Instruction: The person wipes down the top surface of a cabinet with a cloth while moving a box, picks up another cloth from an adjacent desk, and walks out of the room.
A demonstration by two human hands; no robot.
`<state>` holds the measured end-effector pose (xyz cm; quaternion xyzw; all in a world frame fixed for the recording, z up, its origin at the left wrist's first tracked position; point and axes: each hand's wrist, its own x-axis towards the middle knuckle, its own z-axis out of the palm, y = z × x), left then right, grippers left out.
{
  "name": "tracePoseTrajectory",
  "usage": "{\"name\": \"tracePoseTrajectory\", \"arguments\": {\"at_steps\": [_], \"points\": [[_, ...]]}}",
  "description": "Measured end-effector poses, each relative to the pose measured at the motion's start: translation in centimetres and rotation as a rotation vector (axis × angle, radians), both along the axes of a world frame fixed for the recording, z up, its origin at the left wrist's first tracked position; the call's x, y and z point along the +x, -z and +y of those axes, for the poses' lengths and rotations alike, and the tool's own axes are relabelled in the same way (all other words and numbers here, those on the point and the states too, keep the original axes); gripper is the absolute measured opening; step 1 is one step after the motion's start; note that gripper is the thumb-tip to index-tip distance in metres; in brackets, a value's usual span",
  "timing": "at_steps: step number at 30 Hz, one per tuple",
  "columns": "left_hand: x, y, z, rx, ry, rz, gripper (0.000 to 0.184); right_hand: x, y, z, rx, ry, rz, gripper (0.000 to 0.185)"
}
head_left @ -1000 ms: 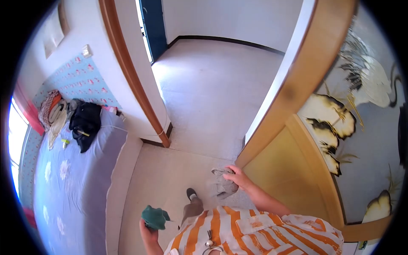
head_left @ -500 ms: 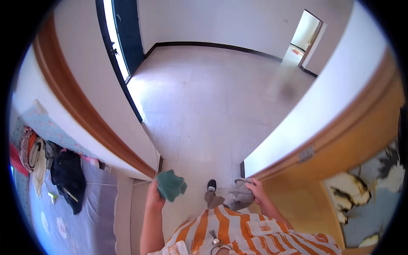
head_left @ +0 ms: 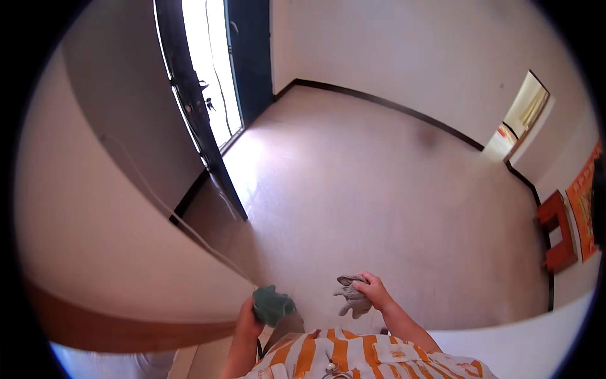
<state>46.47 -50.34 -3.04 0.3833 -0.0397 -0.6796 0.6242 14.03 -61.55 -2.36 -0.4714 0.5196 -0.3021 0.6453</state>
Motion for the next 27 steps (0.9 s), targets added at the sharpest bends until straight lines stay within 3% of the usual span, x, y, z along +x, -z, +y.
{"name": "tracePoseTrajectory", "arguments": {"at_steps": [4, 7, 9, 11, 12, 16, 19, 21, 22, 24, 26, 27], "points": [[3.1, 2.6, -9.2, 0.0, -0.01, 0.077, 0.042, 3.5, -1.3, -9.8, -0.112, 0.032, -0.055, 0.028], [2.9, -1.0, -17.8, -0.156, 0.086, 0.069, 0.045, 4.3, -2.3, -15.4, 0.007, 0.252, -0.265, 0.034], [5.8, -0.4, -24.8, -0.154, 0.097, 0.13, 0.046, 6.1, -2.6, -20.9, 0.066, 0.383, -0.421, 0.042], [6.3, -1.8, -31.0, -0.109, 0.071, 0.051, 0.047, 6.1, -3.4, -26.1, 0.025, 0.542, -0.39, 0.045], [7.4, -1.4, -33.8, -0.264, 0.194, 0.165, 0.04, 5.7, -4.1, -28.3, -0.039, 0.457, -0.456, 0.048], [9.2, -2.4, -45.5, -0.245, 0.079, 0.16, 0.044, 6.5, -5.5, -40.0, -0.032, 0.316, -0.645, 0.045], [9.1, -2.3, -50.1, -0.278, 0.012, 0.134, 0.044, 6.0, -2.8, -47.3, 0.071, 0.299, -0.55, 0.039], [7.5, -3.0, -50.2, -0.306, -0.041, 0.027, 0.046, 5.4, -3.6, -50.3, 0.121, 0.241, -0.479, 0.036], [7.7, -3.7, -51.2, -0.199, -0.124, -0.011, 0.046, 7.1, -3.2, -52.7, 0.108, 0.197, -0.448, 0.034], [9.7, -1.1, -52.1, -0.128, -0.232, 0.008, 0.046, 9.6, -3.0, -57.3, 0.224, 0.06, -0.461, 0.031], [11.7, -2.0, -52.7, -0.117, -0.271, 0.027, 0.045, 13.1, -0.6, -61.8, 0.144, 0.094, -0.406, 0.033], [11.3, -2.1, -51.5, -0.115, -0.339, 0.004, 0.046, 13.2, -2.1, -62.5, 0.136, 0.079, -0.377, 0.031]]}}
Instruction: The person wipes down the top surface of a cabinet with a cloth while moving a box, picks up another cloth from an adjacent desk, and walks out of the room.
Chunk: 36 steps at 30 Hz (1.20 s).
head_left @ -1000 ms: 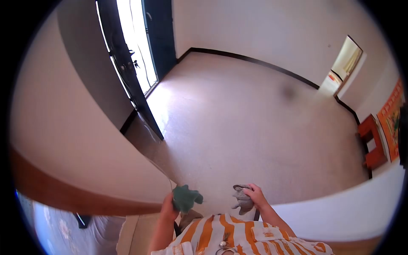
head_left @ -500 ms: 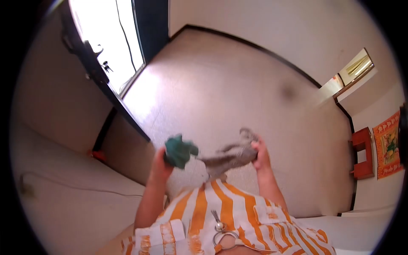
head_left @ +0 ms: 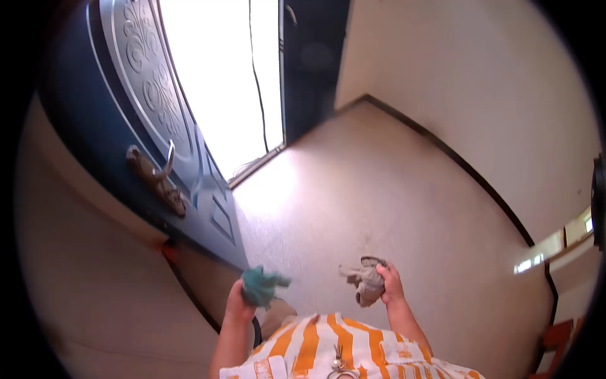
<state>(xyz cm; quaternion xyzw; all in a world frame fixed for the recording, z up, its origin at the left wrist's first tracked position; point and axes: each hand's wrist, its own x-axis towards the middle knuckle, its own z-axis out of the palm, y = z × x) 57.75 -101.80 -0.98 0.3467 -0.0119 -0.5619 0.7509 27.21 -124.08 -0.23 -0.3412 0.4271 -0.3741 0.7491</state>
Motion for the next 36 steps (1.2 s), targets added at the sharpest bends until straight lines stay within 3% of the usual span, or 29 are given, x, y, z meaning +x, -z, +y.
{"name": "tracePoseTrajectory", "arguments": {"at_steps": [3, 7, 11, 16, 20, 24, 28, 30, 36], "points": [[4.5, 3.4, -2.0, 0.159, -0.118, 0.042, 0.046, 5.0, 2.7, -6.4, -0.063, -0.081, -0.001, 0.025], [9.6, 6.1, -8.4, 0.117, -0.141, 0.111, 0.044, 9.5, 3.5, -12.8, -0.231, -0.143, 0.147, 0.016], [10.7, 0.6, -16.4, 0.06, -0.07, 0.073, 0.044, 10.0, 1.5, -16.3, -0.139, -0.041, 0.162, 0.016], [18.5, -0.4, -27.8, -0.025, 0.059, 0.015, 0.042, 16.8, 0.2, -24.8, -0.136, -0.033, 0.082, 0.018], [23.3, 0.8, -35.3, -0.068, -0.022, -0.1, 0.042, 22.1, 2.7, -32.7, -0.112, -0.055, 0.054, 0.018], [26.2, 0.6, -40.8, -0.16, -0.047, -0.148, 0.044, 29.3, 3.3, -41.0, -0.177, -0.251, 0.094, 0.024], [28.4, 3.1, -42.8, 0.006, -0.265, -0.011, 0.043, 36.0, 4.6, -47.4, -0.277, -0.487, -0.007, 0.033], [20.0, 3.7, -36.1, -0.081, -0.264, -0.082, 0.042, 29.9, 5.9, -42.7, -0.365, -0.526, -0.097, 0.034], [21.1, 12.3, -35.1, -0.085, -0.386, -0.182, 0.048, 32.0, 8.8, -45.3, -0.372, -0.694, -0.142, 0.04]]}}
